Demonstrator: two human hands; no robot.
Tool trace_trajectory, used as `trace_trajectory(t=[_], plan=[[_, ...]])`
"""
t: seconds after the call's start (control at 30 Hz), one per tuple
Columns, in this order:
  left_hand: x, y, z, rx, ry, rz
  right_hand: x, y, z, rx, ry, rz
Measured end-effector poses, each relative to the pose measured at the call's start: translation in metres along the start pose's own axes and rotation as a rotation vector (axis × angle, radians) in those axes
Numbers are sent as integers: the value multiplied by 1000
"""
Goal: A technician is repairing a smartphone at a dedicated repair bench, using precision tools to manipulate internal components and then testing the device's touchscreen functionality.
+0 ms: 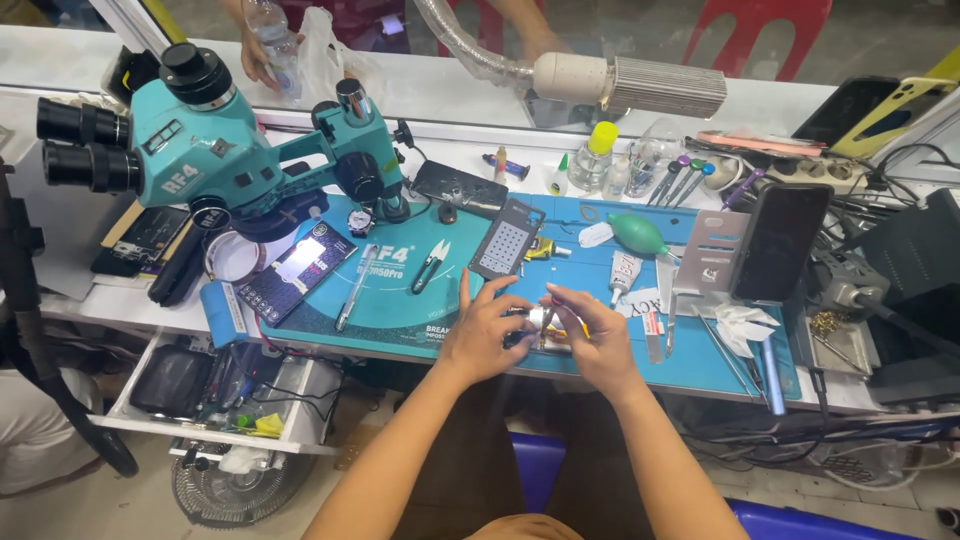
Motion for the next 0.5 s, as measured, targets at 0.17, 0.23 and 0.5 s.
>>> trace_trajectory(t=[0.17, 0.23, 0.5], plan=[[-1, 0, -3, -12, -23, -22, 1, 5, -2, 81, -13, -28], [1, -1, -2, -13, -18, -34, 2, 3, -3, 88, 2, -44], [4, -6, 0, -19, -57, -88, 2, 3, -6, 83, 20, -54]])
Point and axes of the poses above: each hand's wrist, its own x-axis away from the middle knuckle, its own y-axis out of the back of the hand, z = x × y, the point moved 2 cm from there along -x, towards the middle knuckle, and after that the axes turned 2 degrees about -z, right-handed, at the moved point
